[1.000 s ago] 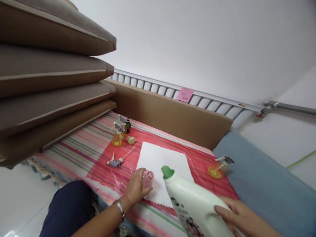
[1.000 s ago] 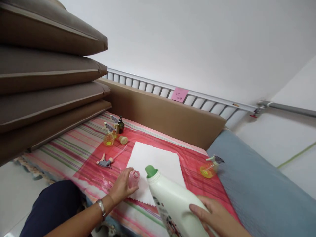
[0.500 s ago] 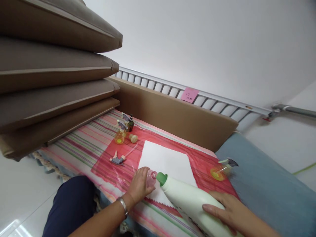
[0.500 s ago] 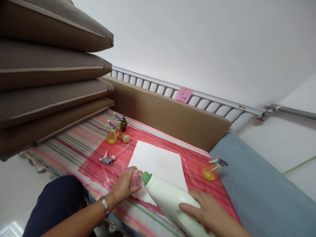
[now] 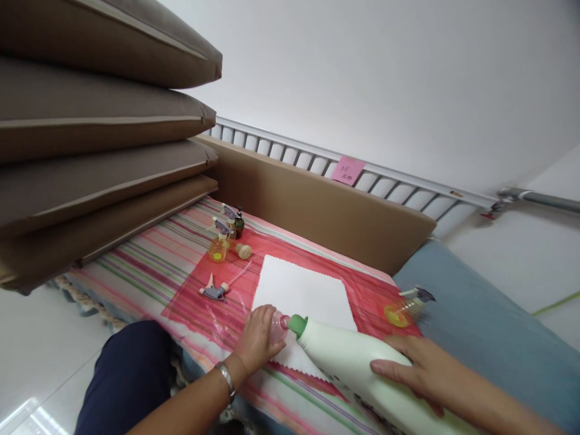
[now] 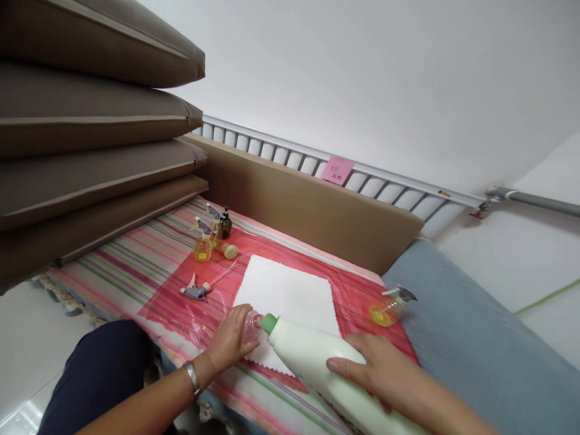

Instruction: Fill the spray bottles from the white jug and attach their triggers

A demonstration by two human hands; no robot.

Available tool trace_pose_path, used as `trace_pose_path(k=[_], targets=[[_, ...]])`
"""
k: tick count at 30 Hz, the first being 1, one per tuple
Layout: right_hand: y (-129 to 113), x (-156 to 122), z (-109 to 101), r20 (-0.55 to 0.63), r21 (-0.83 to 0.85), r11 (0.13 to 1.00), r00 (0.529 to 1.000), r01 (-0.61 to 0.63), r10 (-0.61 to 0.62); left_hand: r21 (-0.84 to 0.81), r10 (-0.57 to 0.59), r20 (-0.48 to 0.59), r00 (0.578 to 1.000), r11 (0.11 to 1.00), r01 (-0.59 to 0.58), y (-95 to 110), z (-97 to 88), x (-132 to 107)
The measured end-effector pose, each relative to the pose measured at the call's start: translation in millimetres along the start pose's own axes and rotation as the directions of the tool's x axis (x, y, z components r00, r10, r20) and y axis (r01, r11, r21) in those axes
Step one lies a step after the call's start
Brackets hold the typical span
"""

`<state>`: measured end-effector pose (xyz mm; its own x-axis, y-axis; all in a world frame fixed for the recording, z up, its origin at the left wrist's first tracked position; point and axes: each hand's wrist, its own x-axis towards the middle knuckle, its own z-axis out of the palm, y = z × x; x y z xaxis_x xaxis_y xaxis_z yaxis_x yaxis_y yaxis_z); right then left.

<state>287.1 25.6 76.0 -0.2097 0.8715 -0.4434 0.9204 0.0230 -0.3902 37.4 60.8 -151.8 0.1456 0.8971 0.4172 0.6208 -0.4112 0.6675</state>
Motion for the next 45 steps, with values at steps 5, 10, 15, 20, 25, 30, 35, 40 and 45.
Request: trace_pose_path(k=[5,10,15,20,25,30,35,40,45], targets=[[-4.8,-1.0,-2.3,0.012,0.014,1.000,1.000,-0.022,0.021,0.016,0.016,-0.008,1.000,1.000,-0.016,-0.5,1.1,-0.4],[-15.8,-3.8,-6.2,0.012,-0.024,0.999,1.000,-0.022,0.022,0.031,0.021,-0.022,1.000,0.999,-0.021,-1.3,2.8,-1.0],[-15.4,-3.2,-9.1,0.025,-0.061,0.998,1.000,-0.004,0.006,0.042,0.023,-0.007,1.000,0.999,-0.023,-1.3,3.1,-1.0],[-7.1,0.5,-9.5,0.024,-0.051,0.999,1.000,-0.017,0.018,0.041,0.029,-0.008,1.000,0.999,-0.028,-1.2,3.1,-0.7],[-11.0,-0.1,-11.1,0.028,-0.095,0.995,0.999,-0.015,0.017,0.034,0.019,-0.017,1.000,0.999,-0.019,-0.8,2.8,-1.2],[-13.0,1.0,-13.4,0.016,-0.107,0.993,0.999,-0.043,0.045,0.033,0.014,-0.022,1.000,0.999,-0.014,1.0,1.7,-1.0],[-15.8,1.1,-14.8,0.027,-0.108,0.993,0.998,-0.048,0.052,0.030,0.007,-0.015,1.000,1.000,-0.006,0.8,1.4,-0.6],[-26.2,-1.3,-16.3,0.021,-0.114,0.992,0.998,-0.058,0.061,0.032,0.013,-0.016,1.000,0.999,-0.013,-1.5,3.2,-1.8],[-27.4,-0.8,-17.3,0.026,-0.094,0.994,0.998,-0.055,0.058,0.023,0.012,-0.023,1.000,1.000,-0.012,-3.7,5.6,-2.5]])
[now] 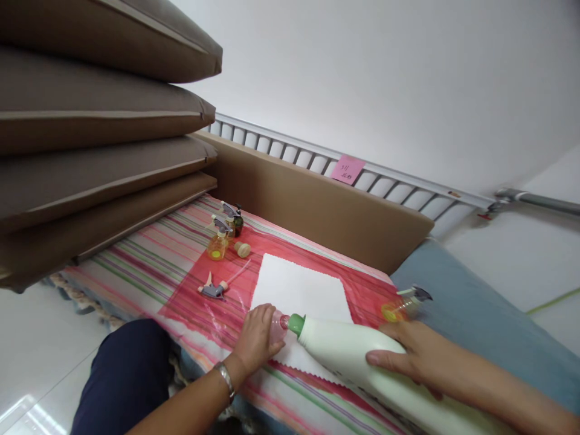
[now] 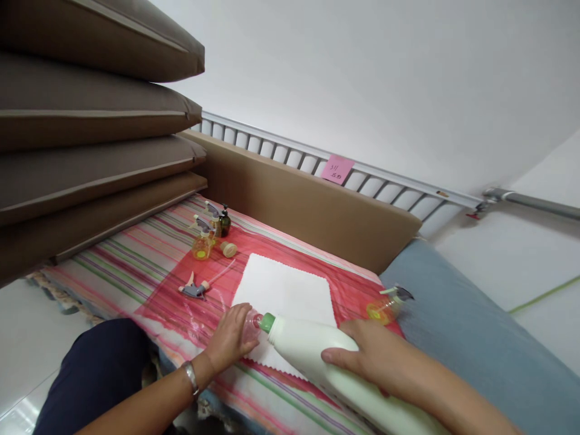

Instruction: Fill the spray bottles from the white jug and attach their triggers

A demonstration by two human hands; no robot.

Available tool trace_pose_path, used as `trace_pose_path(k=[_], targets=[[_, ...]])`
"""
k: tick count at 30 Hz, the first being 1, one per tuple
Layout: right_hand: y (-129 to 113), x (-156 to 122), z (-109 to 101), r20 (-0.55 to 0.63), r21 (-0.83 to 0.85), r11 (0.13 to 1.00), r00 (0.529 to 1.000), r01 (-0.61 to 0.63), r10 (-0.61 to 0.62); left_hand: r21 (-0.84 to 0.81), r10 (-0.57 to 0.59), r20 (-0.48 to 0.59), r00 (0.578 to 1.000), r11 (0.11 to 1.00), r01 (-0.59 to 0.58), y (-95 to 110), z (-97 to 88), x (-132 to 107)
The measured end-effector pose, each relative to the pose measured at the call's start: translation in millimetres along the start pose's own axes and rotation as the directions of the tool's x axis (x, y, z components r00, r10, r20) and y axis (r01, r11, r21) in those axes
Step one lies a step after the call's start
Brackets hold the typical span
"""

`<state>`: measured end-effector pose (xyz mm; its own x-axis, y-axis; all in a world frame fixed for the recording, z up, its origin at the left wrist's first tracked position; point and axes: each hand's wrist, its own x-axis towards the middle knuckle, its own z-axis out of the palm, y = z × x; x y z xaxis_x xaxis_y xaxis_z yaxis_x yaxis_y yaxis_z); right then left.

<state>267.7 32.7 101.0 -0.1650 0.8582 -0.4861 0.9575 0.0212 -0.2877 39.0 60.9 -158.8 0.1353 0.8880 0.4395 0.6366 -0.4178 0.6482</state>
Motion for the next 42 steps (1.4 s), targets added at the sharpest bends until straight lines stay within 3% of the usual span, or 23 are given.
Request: trace_pose_path(k=[42], targets=[[1.3,7.2,-4.4,0.038,-0.039,0.999,0.999,-0.016,0.017,0.028,0.001,-0.010,1.000,1.000,-0.001,1.1,0.0,-0.2]])
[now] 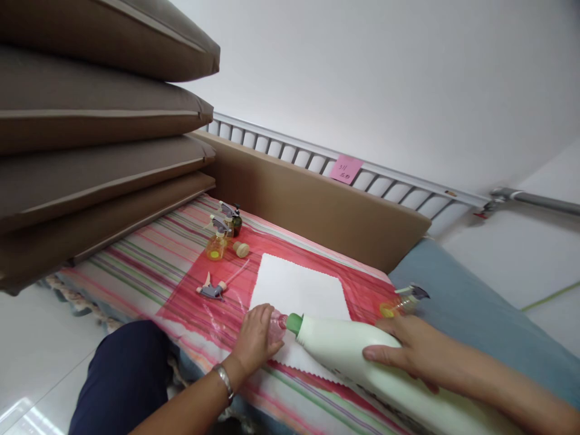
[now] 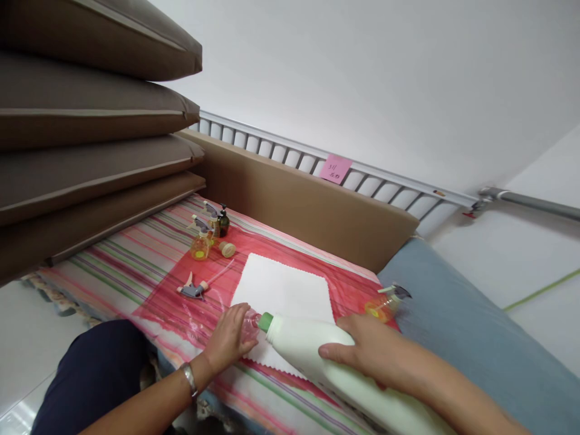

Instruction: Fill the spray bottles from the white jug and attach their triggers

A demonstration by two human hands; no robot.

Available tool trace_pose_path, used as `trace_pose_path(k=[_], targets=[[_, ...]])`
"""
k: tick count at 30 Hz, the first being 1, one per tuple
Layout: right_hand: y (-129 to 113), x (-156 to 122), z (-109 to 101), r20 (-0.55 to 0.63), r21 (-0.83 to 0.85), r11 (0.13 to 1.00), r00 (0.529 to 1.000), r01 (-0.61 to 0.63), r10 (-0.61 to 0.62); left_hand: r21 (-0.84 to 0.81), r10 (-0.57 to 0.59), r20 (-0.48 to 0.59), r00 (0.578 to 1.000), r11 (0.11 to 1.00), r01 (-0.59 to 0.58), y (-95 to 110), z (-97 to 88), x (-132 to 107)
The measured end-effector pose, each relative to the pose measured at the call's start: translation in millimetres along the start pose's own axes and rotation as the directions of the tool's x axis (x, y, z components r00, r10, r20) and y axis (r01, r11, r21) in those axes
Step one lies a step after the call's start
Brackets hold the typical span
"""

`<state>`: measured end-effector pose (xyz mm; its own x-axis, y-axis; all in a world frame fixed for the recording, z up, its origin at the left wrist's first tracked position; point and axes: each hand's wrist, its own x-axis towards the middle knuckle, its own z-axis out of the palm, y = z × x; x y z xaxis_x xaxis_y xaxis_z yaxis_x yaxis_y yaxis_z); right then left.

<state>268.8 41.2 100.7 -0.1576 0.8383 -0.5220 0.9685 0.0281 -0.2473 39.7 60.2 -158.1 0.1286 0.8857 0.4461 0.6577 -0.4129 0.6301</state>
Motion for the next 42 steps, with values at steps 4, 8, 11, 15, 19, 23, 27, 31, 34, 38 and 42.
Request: trace_pose_path(k=[4,8,11,15,19,23,27,31,34,38,42], targets=[[-1.5,-0.6,-1.3,0.010,0.002,1.000,1.000,-0.010,0.010,0.000,0.004,0.001,1.000,1.000,-0.004,0.0,0.0,-0.2],[-1.4,0.6,-1.3,0.000,0.009,1.000,1.000,-0.002,0.002,0.001,-0.004,0.000,1.000,1.000,0.004,0.4,-0.7,-0.1],[-1.7,1.1,-1.0,0.000,0.013,1.000,1.000,-0.002,0.002,-0.002,-0.005,-0.009,1.000,1.000,0.005,0.4,-0.4,-0.1],[-1.5,0.5,-0.6,-0.002,0.005,1.000,1.000,-0.009,0.009,-0.003,0.000,-0.002,1.000,1.000,0.000,0.4,0.0,0.2],[-0.1,-0.5,-1.5,0.008,0.007,1.000,1.000,-0.008,0.008,-0.001,0.004,0.003,1.000,1.000,-0.004,0.2,-0.5,0.7],[-3.7,-1.0,-3.4,0.011,-0.014,1.000,1.000,-0.019,0.019,0.008,0.009,-0.004,1.000,1.000,-0.009,0.5,-0.7,0.7],[-6.9,-0.9,-4.7,0.021,-0.015,1.000,0.999,-0.027,0.028,0.009,0.008,-0.018,1.000,1.000,-0.008,1.1,-0.4,0.1],[-5.1,-0.5,-4.8,0.010,-0.007,1.000,1.000,-0.012,0.012,0.000,0.007,-0.020,1.000,1.000,-0.007,0.3,0.4,-0.7],[-5.3,-0.2,-5.0,0.011,0.005,1.000,1.000,0.001,-0.001,-0.004,0.001,-0.007,1.000,1.000,-0.001,-0.4,0.6,-0.9],[-7.3,-0.4,-6.2,0.009,-0.008,1.000,1.000,-0.005,0.005,0.000,-0.001,0.001,1.000,1.000,0.001,0.1,-0.1,-0.5],[-8.0,-2.3,-7.0,0.013,-0.003,1.000,1.000,-0.006,0.006,-0.001,-0.004,-0.005,1.000,1.000,0.004,0.3,-0.2,-0.7]])
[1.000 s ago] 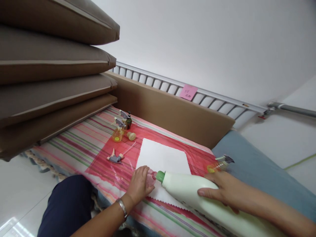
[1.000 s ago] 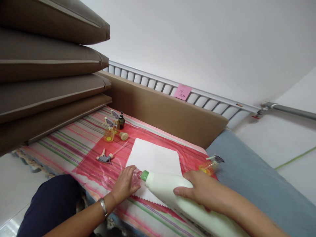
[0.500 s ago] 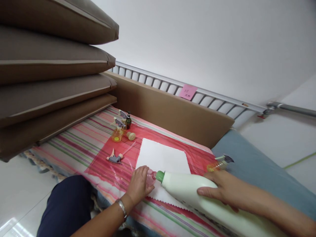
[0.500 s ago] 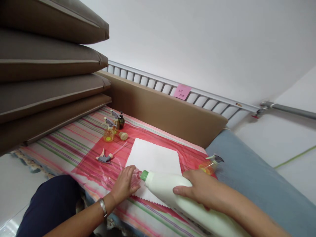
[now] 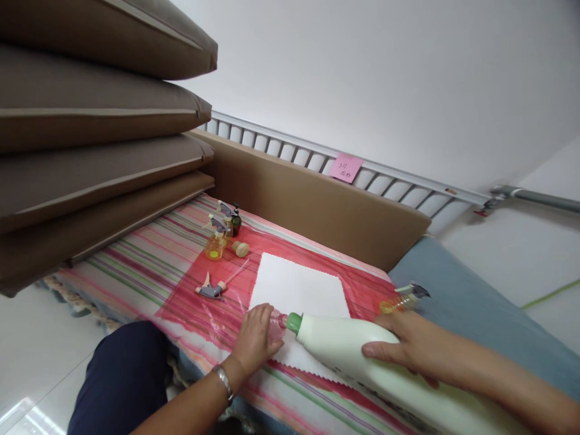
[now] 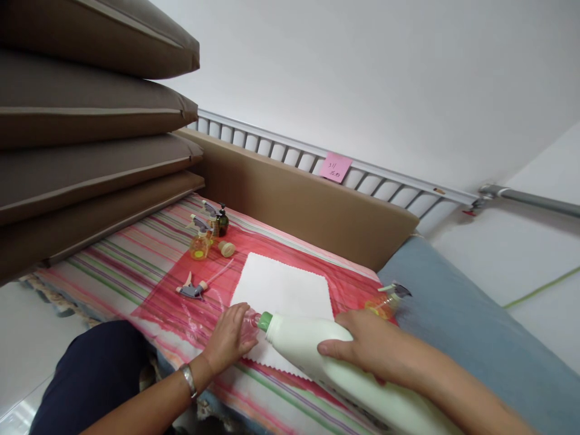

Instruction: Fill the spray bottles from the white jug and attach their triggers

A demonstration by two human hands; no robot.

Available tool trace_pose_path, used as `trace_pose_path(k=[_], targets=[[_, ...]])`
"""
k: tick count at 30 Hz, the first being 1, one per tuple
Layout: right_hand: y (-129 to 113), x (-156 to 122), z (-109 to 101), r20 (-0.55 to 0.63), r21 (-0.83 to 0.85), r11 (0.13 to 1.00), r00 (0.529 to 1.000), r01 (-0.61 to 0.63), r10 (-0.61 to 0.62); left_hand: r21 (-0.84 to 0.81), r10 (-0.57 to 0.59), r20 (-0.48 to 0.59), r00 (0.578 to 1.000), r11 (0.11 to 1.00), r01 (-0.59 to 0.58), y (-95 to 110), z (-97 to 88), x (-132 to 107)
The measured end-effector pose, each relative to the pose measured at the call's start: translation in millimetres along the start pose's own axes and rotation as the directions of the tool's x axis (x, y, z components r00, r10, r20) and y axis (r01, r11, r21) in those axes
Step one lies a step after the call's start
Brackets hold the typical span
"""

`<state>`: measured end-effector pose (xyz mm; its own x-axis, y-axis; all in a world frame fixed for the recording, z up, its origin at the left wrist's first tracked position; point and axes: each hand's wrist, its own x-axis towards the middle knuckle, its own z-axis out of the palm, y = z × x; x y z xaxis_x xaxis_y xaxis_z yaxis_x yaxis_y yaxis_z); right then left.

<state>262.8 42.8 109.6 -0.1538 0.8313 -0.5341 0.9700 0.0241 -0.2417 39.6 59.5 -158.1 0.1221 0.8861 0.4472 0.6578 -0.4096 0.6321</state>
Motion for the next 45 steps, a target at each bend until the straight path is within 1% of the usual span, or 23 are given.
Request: trace_pose_path(k=[9,15,23,25,29,31,35,38,40,42,45], targets=[[-3.7,1.6,-1.3,-0.004,-0.040,0.999,1.000,-0.008,0.008,0.008,0.006,-0.016,1.000,1.000,-0.006,-0.7,2.1,-0.9],[-7.9,-2.3,-1.1,0.009,-0.018,1.000,1.000,-0.021,0.021,0.017,-0.001,-0.017,1.000,1.000,0.001,1.4,0.1,0.2],[-1.9,0.1,3.0,-0.002,0.021,1.000,1.000,-0.021,0.021,-0.006,-0.006,-0.017,1.000,1.000,0.006,0.7,0.2,0.1],[1.1,0.4,6.4,-0.002,0.034,0.999,1.000,-0.012,0.012,-0.037,-0.017,-0.014,1.000,0.999,0.017,-0.2,-0.2,0.7],[10.4,3.1,19.7,-0.027,0.087,0.996,0.999,0.026,-0.024,-0.168,-0.058,0.029,0.998,0.984,0.062,-5.2,-5.1,4.8],[16.0,6.2,29.2,-0.061,0.131,0.990,0.997,0.054,-0.046,-0.208,-0.067,0.050,0.997,0.975,0.076,-9.7,-8.8,7.4],[29.4,14.2,47.1,-0.144,0.235,0.966,0.986,0.111,-0.078,-0.239,-0.091,0.056,0.994,0.966,0.102,-19.0,-14.0,10.5],[41.9,17.2,53.2,-0.211,0.361,0.921,0.974,0.150,-0.077,-0.266,-0.116,0.050,0.992,0.956,0.125,-23.1,-15.2,11.2],[50.0,17.5,53.8,-0.276,0.479,0.861,0.961,0.168,-0.034,-0.286,-0.133,0.037,0.990,0.948,0.138,-24.9,-16.0,11.9],[56.0,18.4,53.4,-0.325,0.613,0.766,0.945,0.194,0.020,-0.301,-0.157,0.016,0.987,0.941,0.154,-27.2,-18.0,12.7],[57.8,26.4,53.8,-0.376,0.762,0.589,0.924,0.270,0.063,-0.316,-0.189,-0.013,0.982,0.933,0.175,-32.6,-24.6,13.4]])
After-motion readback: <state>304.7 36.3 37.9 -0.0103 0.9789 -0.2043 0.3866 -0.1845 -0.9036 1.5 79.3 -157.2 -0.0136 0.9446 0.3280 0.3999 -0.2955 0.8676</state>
